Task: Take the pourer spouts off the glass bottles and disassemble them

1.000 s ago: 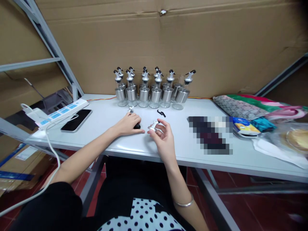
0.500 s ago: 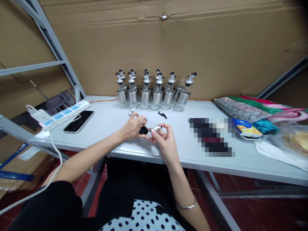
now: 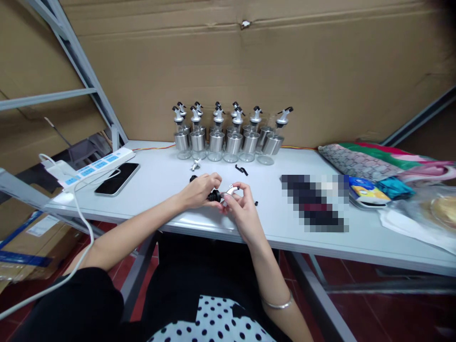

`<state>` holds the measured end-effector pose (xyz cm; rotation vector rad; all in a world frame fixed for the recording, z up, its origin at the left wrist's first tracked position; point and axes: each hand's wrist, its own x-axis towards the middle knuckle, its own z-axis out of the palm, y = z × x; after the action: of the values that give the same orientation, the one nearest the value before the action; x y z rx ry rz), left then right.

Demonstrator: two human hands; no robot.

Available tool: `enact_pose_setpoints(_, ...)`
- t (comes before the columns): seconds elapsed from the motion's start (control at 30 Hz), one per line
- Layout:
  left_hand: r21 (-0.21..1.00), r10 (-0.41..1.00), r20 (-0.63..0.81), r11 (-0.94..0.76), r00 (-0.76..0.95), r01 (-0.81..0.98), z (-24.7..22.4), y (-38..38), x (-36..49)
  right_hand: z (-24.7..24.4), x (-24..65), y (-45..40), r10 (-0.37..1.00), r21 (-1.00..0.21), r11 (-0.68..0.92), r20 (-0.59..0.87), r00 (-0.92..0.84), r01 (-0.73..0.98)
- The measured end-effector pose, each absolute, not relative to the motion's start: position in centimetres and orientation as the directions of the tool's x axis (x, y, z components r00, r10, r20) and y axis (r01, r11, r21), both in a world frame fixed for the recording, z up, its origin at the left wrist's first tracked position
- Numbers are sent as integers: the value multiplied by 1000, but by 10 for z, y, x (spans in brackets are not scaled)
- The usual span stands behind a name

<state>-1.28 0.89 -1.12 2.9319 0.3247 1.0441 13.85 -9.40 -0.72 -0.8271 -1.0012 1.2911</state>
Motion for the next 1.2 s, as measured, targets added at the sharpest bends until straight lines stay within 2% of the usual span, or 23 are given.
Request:
enact_pose_setpoints(0.27, 113, 257, 577, -965, 775, 235, -10, 8, -13, -9, 138, -90, 992, -911, 124, 113, 50, -394)
enact_pose_setpoints(0.63, 47, 260, 653, -951, 711, 304, -3, 2, -14, -6, 134, -90, 923, -877, 315, 194, 332, -364)
enact_pose_setpoints(0.93, -26, 196, 713, -952, 673, 305, -2, 2, -13, -3, 126, -91, 913, -871, 348, 232, 335, -346)
enact_pose_setpoints(1.03, -77, 189, 706, -938, 682, 339, -3, 5, -14, -4, 126, -91, 916, -874, 349, 242, 321, -339)
enact_pose_setpoints(1.2, -220, 92, 671, -923, 736, 315, -3, 9, -16, -8, 128, -89, 905, -865, 360, 233, 355, -350)
